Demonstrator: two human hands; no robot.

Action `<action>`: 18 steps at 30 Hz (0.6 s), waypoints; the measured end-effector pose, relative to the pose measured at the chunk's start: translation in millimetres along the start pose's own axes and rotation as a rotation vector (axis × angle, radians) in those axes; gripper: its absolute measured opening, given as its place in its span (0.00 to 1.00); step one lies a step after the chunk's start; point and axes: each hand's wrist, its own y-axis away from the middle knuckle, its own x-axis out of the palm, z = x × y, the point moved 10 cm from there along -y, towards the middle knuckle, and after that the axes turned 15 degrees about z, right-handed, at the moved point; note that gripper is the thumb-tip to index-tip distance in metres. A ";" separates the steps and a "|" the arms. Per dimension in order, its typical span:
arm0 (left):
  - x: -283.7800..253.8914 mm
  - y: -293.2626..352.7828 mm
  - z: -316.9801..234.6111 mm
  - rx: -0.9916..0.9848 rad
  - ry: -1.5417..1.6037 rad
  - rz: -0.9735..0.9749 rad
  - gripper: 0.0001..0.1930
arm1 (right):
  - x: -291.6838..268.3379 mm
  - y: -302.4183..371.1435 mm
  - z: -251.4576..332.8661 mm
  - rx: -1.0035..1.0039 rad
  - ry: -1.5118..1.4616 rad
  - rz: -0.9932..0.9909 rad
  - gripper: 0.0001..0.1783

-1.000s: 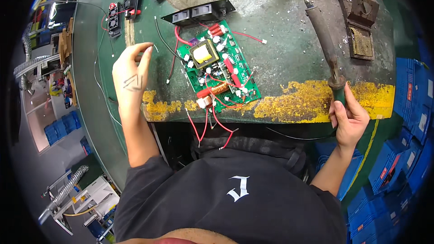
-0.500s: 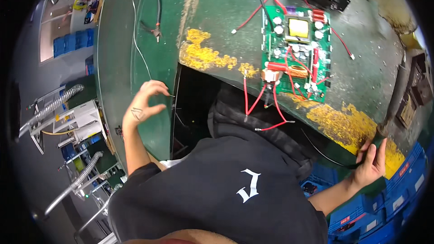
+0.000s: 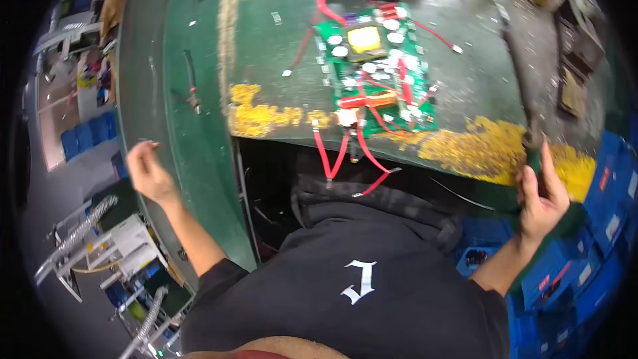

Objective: Soldering wires and electronic components onto circuit boards and attaching cooling fans.

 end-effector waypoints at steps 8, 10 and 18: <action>70.8 -52.7 -214.8 0.602 0.192 -0.110 0.08 | 25.0 -29.4 129.5 -0.284 0.722 0.073 0.28; 123.3 -56.9 -262.3 0.661 0.315 0.169 0.12 | 23.4 -38.6 137.3 -0.261 0.670 0.094 0.29; 226.6 -45.2 -297.1 0.652 0.414 0.502 0.09 | 38.6 -77.7 116.4 -0.225 0.760 0.184 0.28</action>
